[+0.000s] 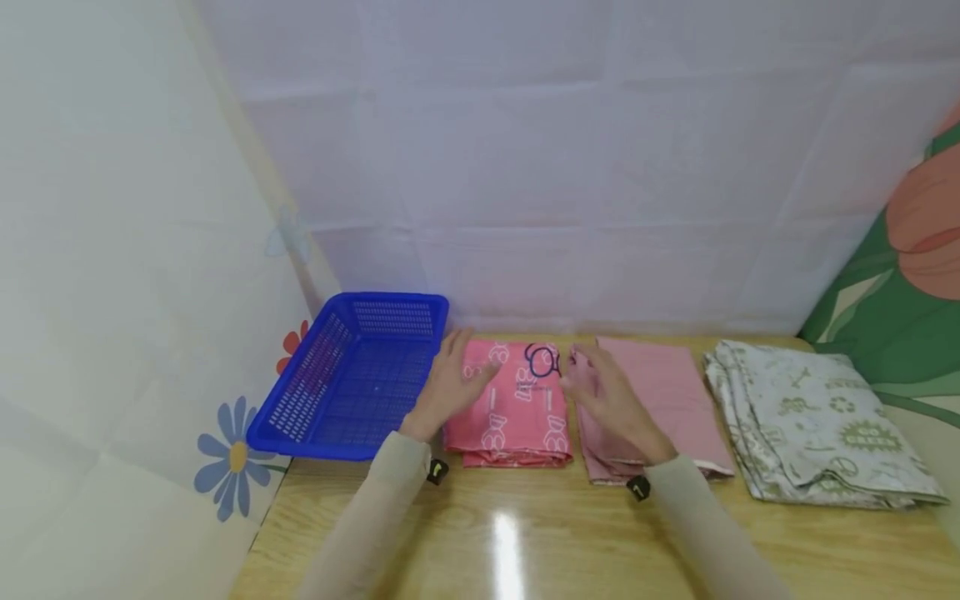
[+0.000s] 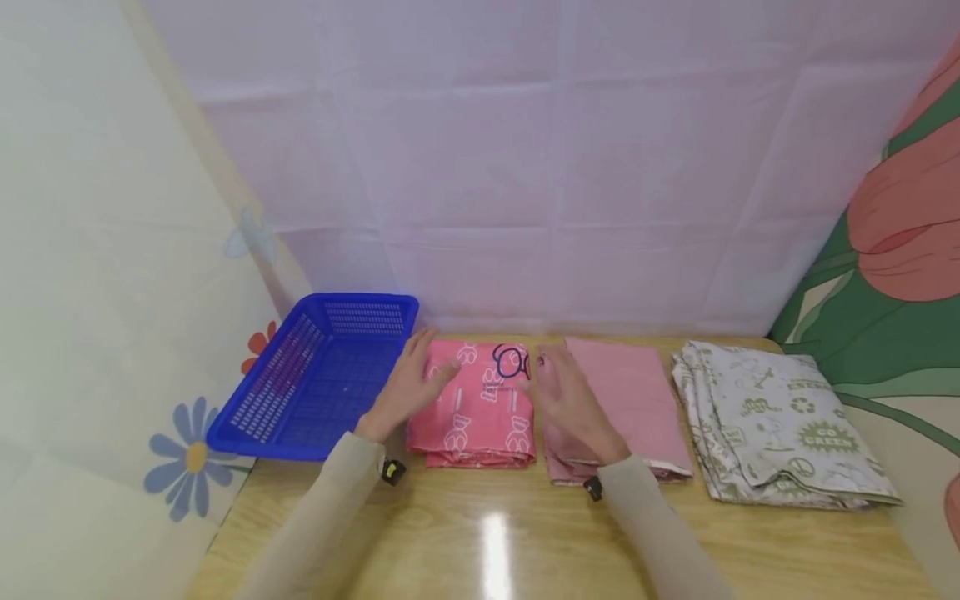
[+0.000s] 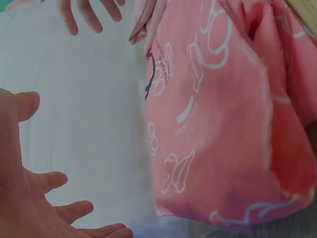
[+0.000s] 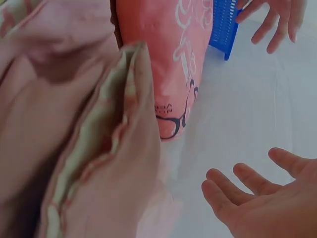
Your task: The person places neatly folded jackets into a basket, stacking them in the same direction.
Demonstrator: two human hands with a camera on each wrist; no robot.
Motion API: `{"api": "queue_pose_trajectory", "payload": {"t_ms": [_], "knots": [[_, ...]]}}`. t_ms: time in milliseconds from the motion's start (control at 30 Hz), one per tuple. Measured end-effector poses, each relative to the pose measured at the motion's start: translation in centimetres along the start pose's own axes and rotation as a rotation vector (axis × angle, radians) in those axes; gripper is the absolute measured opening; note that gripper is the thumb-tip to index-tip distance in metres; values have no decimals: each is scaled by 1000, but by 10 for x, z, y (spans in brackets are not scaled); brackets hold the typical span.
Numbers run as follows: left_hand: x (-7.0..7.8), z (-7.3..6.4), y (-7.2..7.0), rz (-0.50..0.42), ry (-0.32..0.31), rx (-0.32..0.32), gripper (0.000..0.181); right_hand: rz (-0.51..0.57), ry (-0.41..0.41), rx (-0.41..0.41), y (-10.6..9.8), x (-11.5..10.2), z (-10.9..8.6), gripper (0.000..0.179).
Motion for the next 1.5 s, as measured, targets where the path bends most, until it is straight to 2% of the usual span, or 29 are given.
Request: {"api": "queue_pose_trajectory", "payload": {"t_ms": [233,400,500,700,800,1033,1233,1333,1500], "knots": [[-2,0,15,9,3,-2,85,4,0,-36,17,-5,3,75],[-5,-2,25,1,-107,-45,89,97,73,-69,29,-8,3,77],[-8,-3,32,-18,-163,-39,89,118,104,-69,38,-11,4,77],[-12,-4,45,-91,-209,27,86,19,122,-33,53,-15,9,72],[-15,-6,50,-111,-233,34,85,21,159,-28,59,-15,9,71],[-19,-11,56,-131,-311,8,78,52,206,-60,70,-8,10,74],[-17,-12,61,-57,-345,-18,74,57,224,-17,79,-3,16,78],[-16,-13,62,-27,-351,-35,75,71,271,3,83,-2,20,80],[-17,-14,61,-34,-378,-36,72,180,395,17,87,-1,23,82]]}}
Point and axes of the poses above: each hand's wrist, its own z-axis towards the middle knuckle, its own y-axis out of the palm, x = y × z, the point moved 1 cm from there along z, towards the middle knuckle, and after that the axes turned 11 degrees about -x, right-handed, at the moved point
